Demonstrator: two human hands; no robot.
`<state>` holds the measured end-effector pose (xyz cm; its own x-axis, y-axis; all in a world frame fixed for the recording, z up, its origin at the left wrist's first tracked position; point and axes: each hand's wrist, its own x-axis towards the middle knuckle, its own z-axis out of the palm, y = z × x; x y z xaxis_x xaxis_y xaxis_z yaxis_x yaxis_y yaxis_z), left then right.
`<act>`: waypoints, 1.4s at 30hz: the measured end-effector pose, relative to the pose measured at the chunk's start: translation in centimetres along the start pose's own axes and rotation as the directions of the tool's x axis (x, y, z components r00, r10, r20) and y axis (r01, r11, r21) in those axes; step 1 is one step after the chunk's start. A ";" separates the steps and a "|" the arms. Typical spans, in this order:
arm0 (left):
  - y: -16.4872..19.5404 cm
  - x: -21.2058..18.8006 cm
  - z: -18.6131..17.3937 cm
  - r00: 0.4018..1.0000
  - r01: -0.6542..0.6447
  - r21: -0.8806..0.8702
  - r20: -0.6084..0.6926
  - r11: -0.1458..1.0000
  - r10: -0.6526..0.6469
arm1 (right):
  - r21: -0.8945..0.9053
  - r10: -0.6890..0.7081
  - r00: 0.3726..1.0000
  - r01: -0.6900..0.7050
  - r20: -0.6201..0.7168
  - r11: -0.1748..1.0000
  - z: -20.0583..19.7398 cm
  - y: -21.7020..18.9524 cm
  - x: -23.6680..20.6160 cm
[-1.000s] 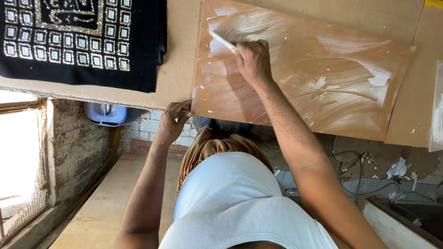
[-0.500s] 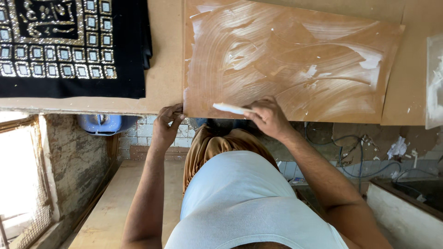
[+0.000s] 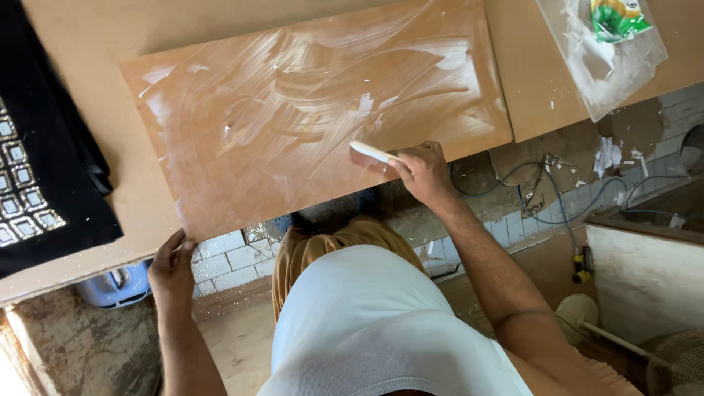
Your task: The person spreads white adhesive paste over cardboard sheets using a small handheld spreader, then lays a decorative black fabric panel with gold calligraphy onto the glued board and presses it flat. They repeat the spreading and mounting cycle for additional boards and panels.
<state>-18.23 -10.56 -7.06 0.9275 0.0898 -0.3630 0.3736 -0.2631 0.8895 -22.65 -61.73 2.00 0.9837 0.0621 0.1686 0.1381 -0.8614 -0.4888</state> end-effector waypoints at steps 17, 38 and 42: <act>1.9 1.3 9.0 0.979 0.008 0.554 -0.173 0.833 0.106 | 0.997 0.962 0.265 -0.027 -0.064 0.074 -15.7 31.8 -13.7; 8.4 -1.1 7.7 0.988 0.093 0.873 -0.142 0.478 0.067 | -0.138 0.298 0.954 -0.299 -0.024 0.944 -13.2 26.7 -11.2; 8.0 -1.1 7.1 0.988 0.033 0.822 -0.114 0.568 0.106 | -0.136 0.235 0.970 -0.242 -0.066 0.961 -12.0 27.0 -11.8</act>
<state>-16.31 -19.55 -1.48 0.9577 0.1699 -0.2324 0.2305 -0.9362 0.2652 -31.90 -91.75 -2.85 0.9789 -0.1755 0.1050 -0.1212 -0.9113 -0.3935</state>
